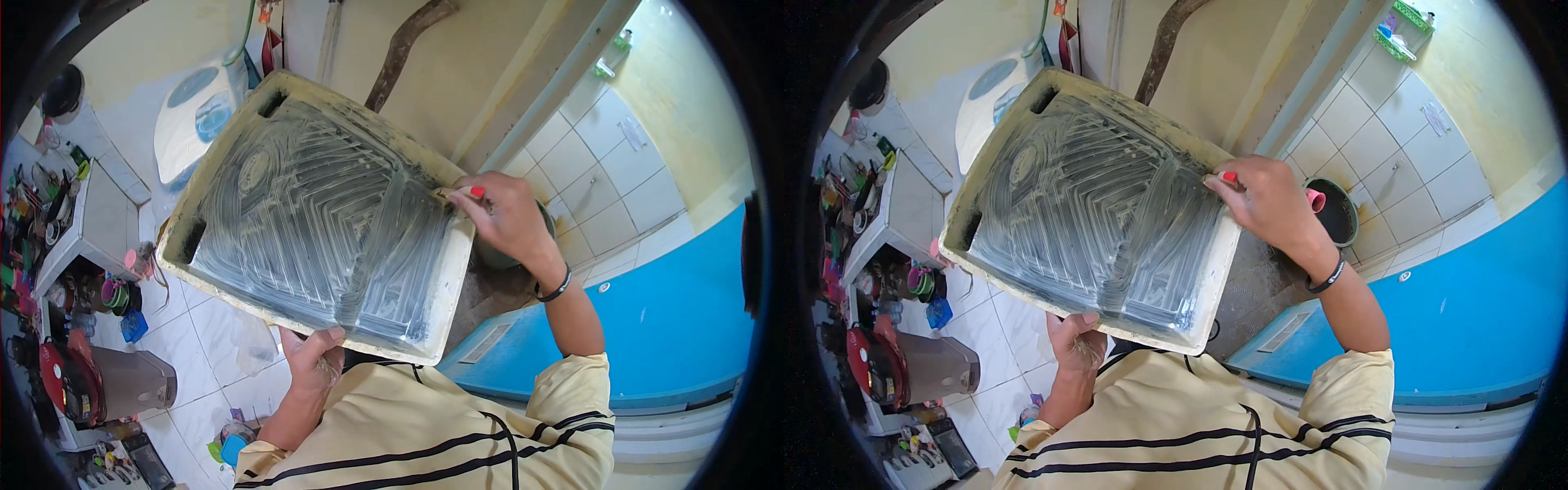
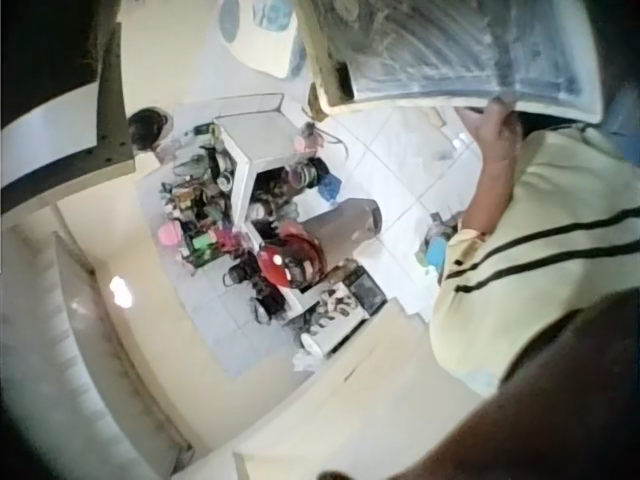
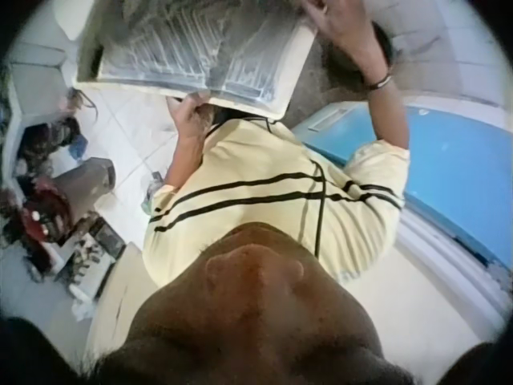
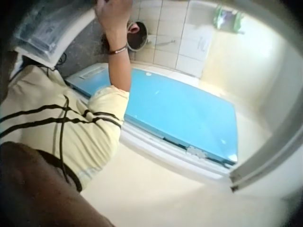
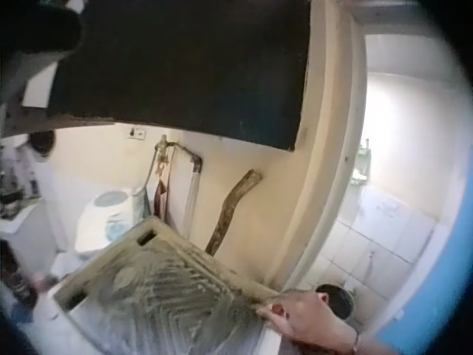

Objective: The person paints a wall and a door frame with a paint brush, dipping the brush into a paint tray to load it with paint.

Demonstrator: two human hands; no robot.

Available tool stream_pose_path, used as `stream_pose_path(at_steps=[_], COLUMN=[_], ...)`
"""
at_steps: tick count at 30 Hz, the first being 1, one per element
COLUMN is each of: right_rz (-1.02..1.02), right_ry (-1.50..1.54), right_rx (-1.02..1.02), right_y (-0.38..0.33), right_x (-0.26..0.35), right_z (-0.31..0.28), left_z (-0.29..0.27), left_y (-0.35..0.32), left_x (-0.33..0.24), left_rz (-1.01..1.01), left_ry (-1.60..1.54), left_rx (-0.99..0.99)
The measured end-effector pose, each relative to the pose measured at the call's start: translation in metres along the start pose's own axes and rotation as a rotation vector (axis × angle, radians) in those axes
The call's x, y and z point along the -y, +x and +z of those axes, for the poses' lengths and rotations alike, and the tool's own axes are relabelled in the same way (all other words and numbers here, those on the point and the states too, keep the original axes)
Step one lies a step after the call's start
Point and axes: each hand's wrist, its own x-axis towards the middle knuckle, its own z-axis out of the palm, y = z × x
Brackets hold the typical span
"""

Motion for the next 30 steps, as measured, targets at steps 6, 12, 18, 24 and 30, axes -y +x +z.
stream_pose_path(at_steps=[6, 12, 18, 24, 30], right_rz=[-0.174, -0.142, 0.027, -0.168, -0.203], right_ry=[-0.203, 0.043, 0.384, 0.039, 0.344], right_rx=[0.012, 0.160, -0.017, -0.155, 0.167], right_y=[-0.025, -0.046, -0.041, -0.038, -0.075], right_x=[0.001, 0.044, 0.059, 0.047, 0.074], right_z=[0.030, 0.034, 0.021, 0.043, 0.036], left_z=[0.000, 0.010, 0.007, 0.008, 0.024], left_y=[0.000, 0.001, 0.002, -0.001, -0.005], left_x=[0.000, -0.002, -0.006, -0.006, 0.000], left_rz=[0.002, 0.042, 0.044, 0.046, 0.122], left_ry=[-0.005, 0.021, 0.066, -0.003, 0.073], left_rx=[-0.004, -0.027, -0.017, -0.056, -0.074])
